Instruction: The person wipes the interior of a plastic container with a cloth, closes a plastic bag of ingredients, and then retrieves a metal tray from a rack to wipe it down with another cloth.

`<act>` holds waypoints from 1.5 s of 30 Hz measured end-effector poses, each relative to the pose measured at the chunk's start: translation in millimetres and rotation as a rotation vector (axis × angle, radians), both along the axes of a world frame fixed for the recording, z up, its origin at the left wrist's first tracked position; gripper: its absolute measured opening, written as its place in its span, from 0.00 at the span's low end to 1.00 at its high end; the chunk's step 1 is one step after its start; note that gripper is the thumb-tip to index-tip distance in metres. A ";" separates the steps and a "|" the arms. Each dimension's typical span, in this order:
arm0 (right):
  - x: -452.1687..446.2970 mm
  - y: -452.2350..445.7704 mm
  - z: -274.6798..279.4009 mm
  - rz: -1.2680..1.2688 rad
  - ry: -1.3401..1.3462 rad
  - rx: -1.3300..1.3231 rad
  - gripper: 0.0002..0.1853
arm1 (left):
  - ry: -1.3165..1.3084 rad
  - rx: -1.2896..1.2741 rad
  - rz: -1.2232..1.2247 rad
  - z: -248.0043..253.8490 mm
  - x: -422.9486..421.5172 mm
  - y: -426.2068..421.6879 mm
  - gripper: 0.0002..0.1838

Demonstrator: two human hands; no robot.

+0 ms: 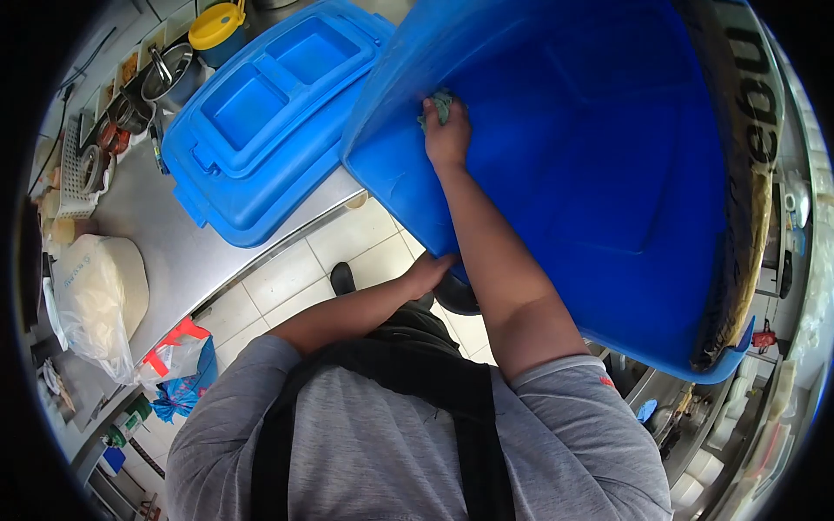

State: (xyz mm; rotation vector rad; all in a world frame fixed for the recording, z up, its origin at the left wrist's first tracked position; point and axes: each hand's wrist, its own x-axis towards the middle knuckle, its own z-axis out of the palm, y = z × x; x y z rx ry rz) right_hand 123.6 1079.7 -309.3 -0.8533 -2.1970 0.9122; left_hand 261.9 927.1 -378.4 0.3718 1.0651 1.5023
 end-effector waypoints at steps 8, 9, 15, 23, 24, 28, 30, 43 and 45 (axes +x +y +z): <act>12.1 -10.0 18.9 0.147 -0.134 0.146 0.16 | 0.003 -0.029 0.035 -5.4 3.1 1.8 0.31; 13.4 -12.2 16.5 0.204 -0.141 0.253 0.15 | 0.008 -0.025 0.030 -8.5 4.9 3.3 0.31; 29.7 -20.7 29.6 0.423 -0.372 0.396 0.16 | -0.085 0.000 0.070 -3.0 7.5 4.9 0.30; 68.3 -30.4 39.1 0.480 -0.684 0.467 0.18 | -0.123 0.088 0.104 4.8 6.1 5.7 0.27; 71.2 -32.6 44.3 0.502 -0.790 0.473 0.19 | -0.124 0.089 0.096 3.7 7.2 6.5 0.27; 101.0 -46.1 46.9 0.441 -0.901 0.506 0.19 | -0.097 0.044 0.157 -5.9 10.9 8.4 0.26; 111.7 -51.8 51.8 0.412 -0.998 0.425 0.19 | -0.091 0.018 0.144 -9.6 11.4 9.4 0.25; 139.2 -53.0 68.4 0.458 -1.465 0.199 0.15 | 0.139 -0.017 0.152 -8.4 11.6 7.7 0.25; 130.1 -45.7 75.7 0.418 -1.477 0.192 0.15 | 0.100 -0.013 0.146 -12.2 12.6 9.6 0.26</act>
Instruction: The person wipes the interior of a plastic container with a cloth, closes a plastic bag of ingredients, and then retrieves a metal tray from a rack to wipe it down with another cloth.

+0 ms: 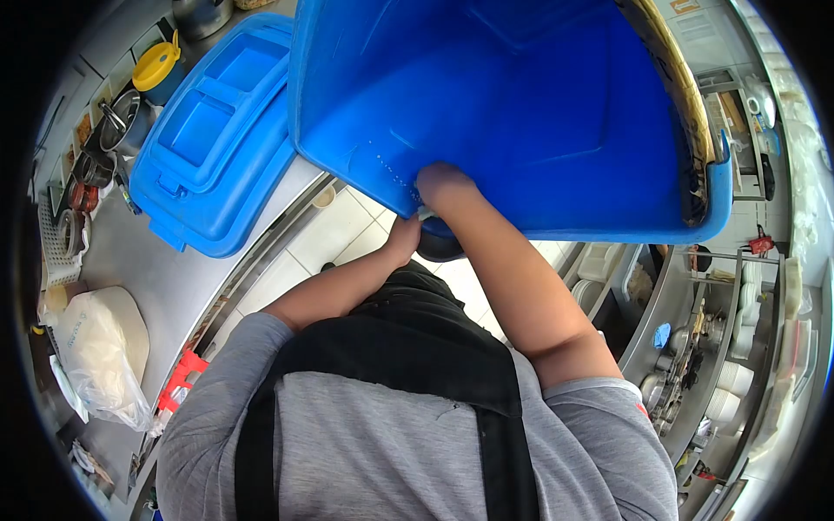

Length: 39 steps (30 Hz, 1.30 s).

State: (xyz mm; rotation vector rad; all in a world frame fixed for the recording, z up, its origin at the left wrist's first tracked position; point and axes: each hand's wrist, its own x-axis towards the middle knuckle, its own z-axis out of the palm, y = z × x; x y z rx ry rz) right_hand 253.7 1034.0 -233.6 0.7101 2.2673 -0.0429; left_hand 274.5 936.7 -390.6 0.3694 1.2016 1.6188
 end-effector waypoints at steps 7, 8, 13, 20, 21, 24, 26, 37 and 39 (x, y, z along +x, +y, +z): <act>-64.2 -26.0 21.2 0.266 0.341 0.236 0.14 | -0.140 0.092 0.040 14.4 -2.0 -3.6 0.26; -68.0 -30.3 9.1 0.268 0.340 0.237 0.14 | -0.135 0.079 0.044 12.4 -1.4 -3.2 0.28; -40.4 -27.6 -28.2 0.340 0.518 0.007 0.14 | -0.108 0.014 -0.002 -5.9 1.7 -0.8 0.29; 2.7 -6.4 19.7 0.011 0.160 -0.081 0.14 | -0.041 0.043 0.004 4.1 -1.4 -0.9 0.24; -1.3 -5.3 39.5 -0.015 0.171 0.003 0.14 | -0.043 0.042 0.000 3.5 -2.6 0.0 0.24; -21.9 -1.5 75.7 -0.093 0.152 0.146 0.16 | -0.054 0.065 -0.056 9.1 -3.9 0.3 0.21; -36.3 9.9 76.7 -0.137 0.122 0.205 0.16 | -0.073 0.087 0.070 20.6 -2.6 -0.5 0.20; -16.5 57.3 -93.1 -0.679 0.681 0.301 0.30 | -0.072 0.078 0.041 -0.8 0.1 -0.7 0.16; -18.9 49.3 -116.5 -0.816 0.943 0.436 0.31 | 0.016 0.085 0.081 -6.3 1.7 -0.6 0.15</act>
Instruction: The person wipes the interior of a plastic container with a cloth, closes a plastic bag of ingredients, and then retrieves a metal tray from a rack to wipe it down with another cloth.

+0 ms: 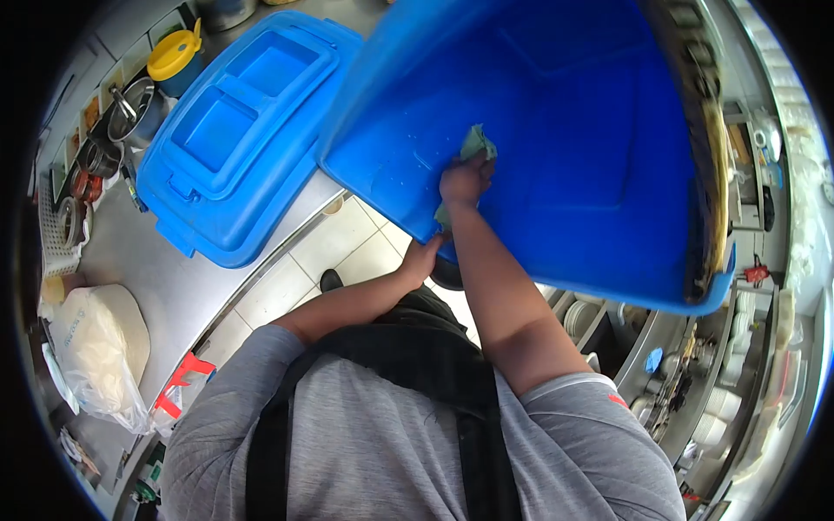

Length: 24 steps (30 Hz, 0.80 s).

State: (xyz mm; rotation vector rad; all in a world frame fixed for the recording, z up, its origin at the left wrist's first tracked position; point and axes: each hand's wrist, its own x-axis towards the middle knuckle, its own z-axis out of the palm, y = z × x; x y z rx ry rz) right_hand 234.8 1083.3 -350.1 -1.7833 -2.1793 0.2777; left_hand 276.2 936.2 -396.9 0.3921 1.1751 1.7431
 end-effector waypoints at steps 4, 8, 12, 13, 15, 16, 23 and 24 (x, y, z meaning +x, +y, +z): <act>-27.3 27.6 -4.5 0.129 0.303 0.073 0.29 | -0.034 -0.007 -0.023 -2.1 0.6 -3.9 0.14; -56.7 35.2 12.5 0.401 0.422 0.150 0.24 | 0.049 0.015 0.055 -3.8 1.3 -6.8 0.16; -56.5 29.7 28.1 0.618 0.567 -0.148 0.21 | 0.103 0.013 0.026 15.1 -4.0 -11.0 0.15; -60.2 27.4 27.8 0.677 0.680 -0.255 0.20 | 0.046 0.025 0.029 19.6 -4.7 -9.9 0.16; -69.8 12.0 29.2 0.693 0.702 -0.343 0.18 | 0.009 0.027 -0.039 29.8 -10.1 -11.5 0.17; -74.1 5.1 33.2 0.718 0.723 -0.438 0.17 | 0.013 0.029 -0.047 30.6 -11.2 -10.9 0.17; -38.6 -39.3 57.8 0.806 0.502 -0.423 0.15 | -0.041 0.048 -0.039 19.3 -4.7 -8.1 0.17; -28.8 -43.9 60.4 0.798 0.506 -0.415 0.15 | -0.028 0.034 -0.041 19.4 -4.8 -8.5 0.17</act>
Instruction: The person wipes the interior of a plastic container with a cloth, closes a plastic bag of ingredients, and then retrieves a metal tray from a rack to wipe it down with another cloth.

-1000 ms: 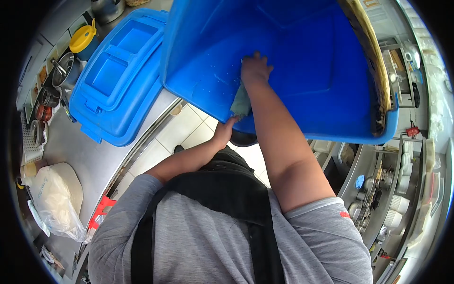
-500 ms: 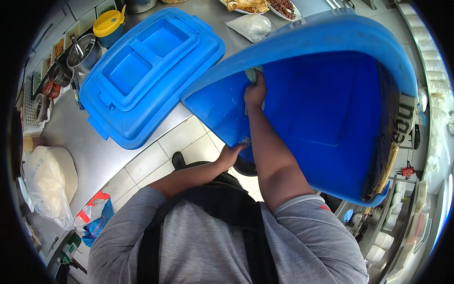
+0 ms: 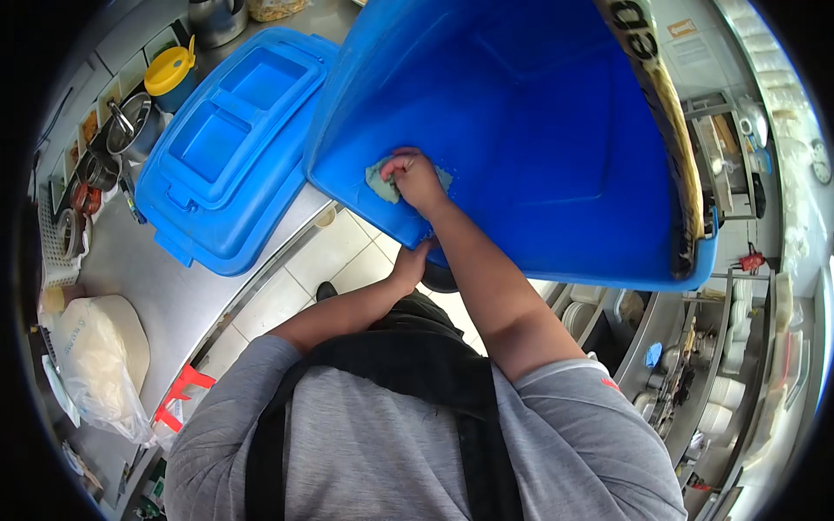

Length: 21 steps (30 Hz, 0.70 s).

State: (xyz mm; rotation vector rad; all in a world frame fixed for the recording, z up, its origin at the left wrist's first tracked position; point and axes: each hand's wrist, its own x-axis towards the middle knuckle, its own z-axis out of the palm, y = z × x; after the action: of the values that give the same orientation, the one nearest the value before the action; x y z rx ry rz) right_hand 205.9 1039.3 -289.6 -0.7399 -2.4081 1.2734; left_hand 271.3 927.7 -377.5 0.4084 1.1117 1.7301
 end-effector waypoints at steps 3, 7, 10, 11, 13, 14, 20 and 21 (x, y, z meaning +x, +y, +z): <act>27.8 -5.6 -2.6 -0.017 -0.251 0.318 0.10 | -0.020 0.006 0.068 -6.8 4.5 1.8 0.16; 40.6 5.3 11.8 -0.008 -0.632 0.024 0.08 | -0.061 0.015 0.047 -10.6 7.1 4.9 0.16; 24.2 10.9 55.1 0.086 -0.956 0.486 0.07 | -0.115 -0.006 0.003 1.8 2.8 2.2 0.17; 12.3 19.0 69.5 0.065 -1.016 0.544 0.08 | -0.129 -0.024 -0.019 4.7 2.5 1.1 0.17; -9.6 25.2 105.8 -0.070 -0.969 0.534 0.08 | -0.114 -0.018 -0.028 5.1 1.2 -0.5 0.18; -16.4 45.5 97.1 -0.063 -0.967 0.534 0.08 | -0.090 -0.010 -0.044 5.3 -0.9 -0.9 0.18; -8.1 94.1 17.2 0.064 -0.868 0.776 0.12 | -0.028 0.022 0.073 12.8 -1.0 -2.9 0.15; -7.3 86.4 21.0 0.113 -0.934 0.825 0.13 | -0.019 0.042 0.129 9.5 1.3 -0.3 0.15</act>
State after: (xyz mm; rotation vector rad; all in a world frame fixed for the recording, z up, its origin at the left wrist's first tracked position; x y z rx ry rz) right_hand 198.7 1125.8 -268.6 -1.0502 -3.2982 -0.2419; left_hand 272.6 927.3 -368.0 0.3521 1.1107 1.8692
